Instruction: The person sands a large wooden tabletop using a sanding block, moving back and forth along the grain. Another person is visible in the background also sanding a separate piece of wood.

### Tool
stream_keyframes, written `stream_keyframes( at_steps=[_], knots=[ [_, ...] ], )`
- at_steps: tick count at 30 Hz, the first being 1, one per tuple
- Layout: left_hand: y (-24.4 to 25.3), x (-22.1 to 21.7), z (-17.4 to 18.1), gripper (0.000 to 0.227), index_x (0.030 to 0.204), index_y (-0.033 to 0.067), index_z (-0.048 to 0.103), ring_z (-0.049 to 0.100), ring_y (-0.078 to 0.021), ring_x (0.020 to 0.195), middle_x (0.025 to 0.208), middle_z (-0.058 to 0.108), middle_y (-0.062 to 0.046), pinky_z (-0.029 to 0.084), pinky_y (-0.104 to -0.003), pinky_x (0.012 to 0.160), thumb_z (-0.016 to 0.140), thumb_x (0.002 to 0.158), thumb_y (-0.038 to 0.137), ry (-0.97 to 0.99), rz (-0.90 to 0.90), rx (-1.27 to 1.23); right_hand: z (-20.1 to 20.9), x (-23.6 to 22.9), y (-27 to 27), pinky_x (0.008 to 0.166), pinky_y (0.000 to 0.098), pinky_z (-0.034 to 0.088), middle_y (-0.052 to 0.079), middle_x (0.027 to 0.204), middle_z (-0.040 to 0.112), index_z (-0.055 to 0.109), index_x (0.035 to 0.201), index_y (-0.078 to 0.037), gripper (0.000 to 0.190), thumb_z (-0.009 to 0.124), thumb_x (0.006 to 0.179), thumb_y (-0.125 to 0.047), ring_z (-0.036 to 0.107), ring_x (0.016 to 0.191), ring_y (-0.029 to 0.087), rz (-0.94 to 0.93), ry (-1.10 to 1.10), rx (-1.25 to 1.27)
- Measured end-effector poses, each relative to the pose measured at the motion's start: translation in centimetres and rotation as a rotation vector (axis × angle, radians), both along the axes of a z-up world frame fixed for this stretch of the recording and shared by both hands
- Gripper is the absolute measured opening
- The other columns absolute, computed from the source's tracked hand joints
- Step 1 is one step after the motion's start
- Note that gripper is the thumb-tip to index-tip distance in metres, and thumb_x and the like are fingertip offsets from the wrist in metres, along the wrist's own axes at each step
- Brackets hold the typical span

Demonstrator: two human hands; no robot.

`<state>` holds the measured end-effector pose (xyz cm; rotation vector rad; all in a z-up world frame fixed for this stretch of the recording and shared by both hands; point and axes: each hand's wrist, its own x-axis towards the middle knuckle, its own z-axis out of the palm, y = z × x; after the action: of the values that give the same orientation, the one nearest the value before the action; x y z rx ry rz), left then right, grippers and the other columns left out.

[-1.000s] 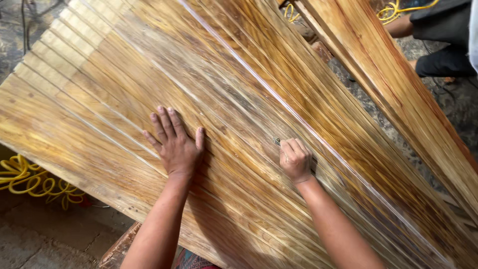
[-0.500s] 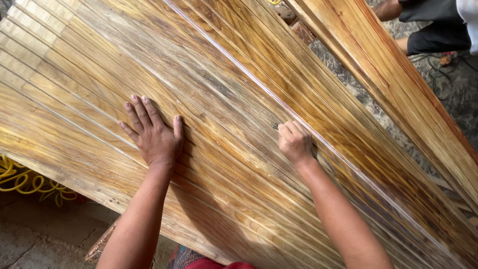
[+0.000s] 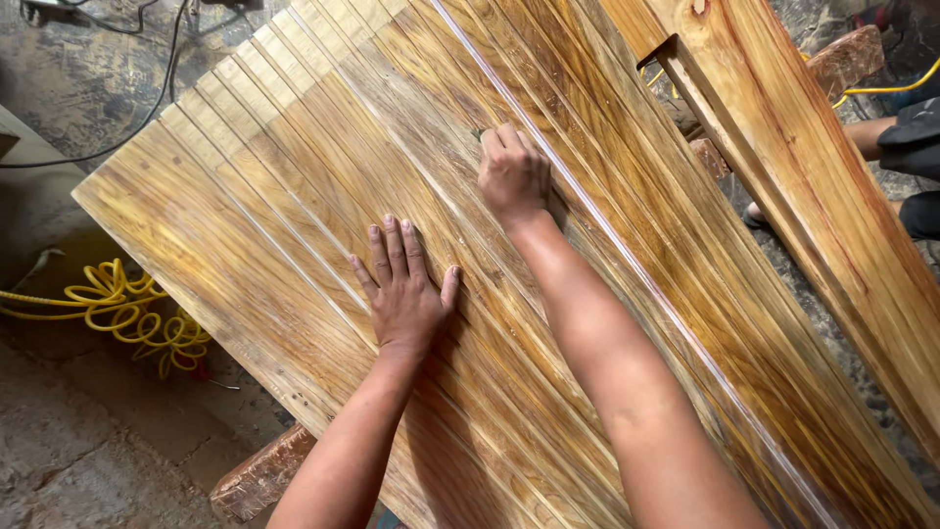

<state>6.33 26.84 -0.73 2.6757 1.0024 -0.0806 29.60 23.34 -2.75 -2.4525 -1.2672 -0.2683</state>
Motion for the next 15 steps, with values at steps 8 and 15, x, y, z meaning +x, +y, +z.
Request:
stream_keyframes(
  at_steps=[8,15],
  knots=[
    [-0.3,-0.1,-0.9,0.093,0.163,0.0007,0.024,-0.003,-0.0318,0.160,0.173,0.007,-0.016,-0.005,-0.062,0.124,0.036,0.100,0.068,0.015,0.004,-0.069,1.4,-3.7,-12.8,0.057,0.0326,0.056,0.013,0.085,0.072,0.071,0.089,-0.003,0.008,0.066,0.094,0.000,0.068,0.074,0.022,-0.057,-0.038,-0.105],
    [0.0,0.3,-1.0,0.095,0.162,0.0021,0.023,-0.004,-0.0300,0.158,0.171,0.005,-0.016,-0.006,-0.062,0.123,0.036,0.097,0.070,-0.021,0.006,-0.023,-3.0,2.4,9.3,0.044,0.0265,0.050,0.010,0.087,0.073,0.071,0.087,-0.005,0.021,0.054,0.088,0.008,0.063,0.064,0.015,-0.042,-0.062,0.037]
  ],
)
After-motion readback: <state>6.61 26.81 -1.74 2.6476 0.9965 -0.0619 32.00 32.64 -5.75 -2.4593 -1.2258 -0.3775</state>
